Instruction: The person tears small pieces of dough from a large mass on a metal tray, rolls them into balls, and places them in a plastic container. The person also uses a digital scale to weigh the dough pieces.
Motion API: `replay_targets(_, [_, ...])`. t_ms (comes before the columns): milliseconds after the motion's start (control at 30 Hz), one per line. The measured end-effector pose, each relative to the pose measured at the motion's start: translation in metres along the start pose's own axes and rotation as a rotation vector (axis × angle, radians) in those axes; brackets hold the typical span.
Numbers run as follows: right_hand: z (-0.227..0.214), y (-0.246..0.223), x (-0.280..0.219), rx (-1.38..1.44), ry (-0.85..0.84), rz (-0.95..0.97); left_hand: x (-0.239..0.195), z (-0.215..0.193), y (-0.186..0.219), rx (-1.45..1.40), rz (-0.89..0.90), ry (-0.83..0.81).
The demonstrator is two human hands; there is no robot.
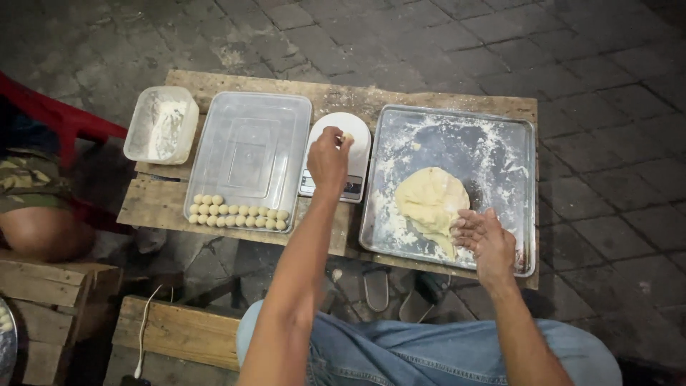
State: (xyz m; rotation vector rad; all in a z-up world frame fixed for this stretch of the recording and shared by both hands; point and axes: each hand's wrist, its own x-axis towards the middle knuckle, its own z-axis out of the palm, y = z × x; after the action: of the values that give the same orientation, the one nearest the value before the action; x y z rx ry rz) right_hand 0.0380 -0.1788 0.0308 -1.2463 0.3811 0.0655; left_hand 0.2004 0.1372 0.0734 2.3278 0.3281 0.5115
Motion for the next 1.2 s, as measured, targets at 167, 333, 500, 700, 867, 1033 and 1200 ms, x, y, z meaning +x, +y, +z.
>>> replay_targets(167, [-0.004,0.002,0.003,-0.051,0.031,-0.018,0.013,0.011,-0.025,0.429,0.246,-0.086])
replay_targets(333, [0.011,-0.015,-0.007,-0.060,0.123,-0.035,0.009,-0.025,-0.007,0.349,0.184,-0.165])
replay_targets(500, [-0.008,-0.008,0.000,-0.463,0.306,-0.080,-0.041,-0.064,0.017,0.269,0.260,-0.145])
replay_targets(700, [-0.017,-0.001,-0.014,-0.836,0.314,0.044,-0.169,-0.053,0.031,0.123,0.222,-0.633])
replay_targets(867, [0.024,-0.035,-0.049,-1.117,0.116,0.132,-0.209,-0.002,0.028,0.353,0.481,-0.765])
replay_targets(1033, [0.006,0.000,-0.036,-1.335,0.126,0.050,-0.198,0.001,0.040,0.297,0.479,-0.796])
replay_targets(1200, [-0.009,0.018,-0.022,-1.389,0.119,0.018,-0.207,0.008,0.034,0.294,0.507,-0.761])
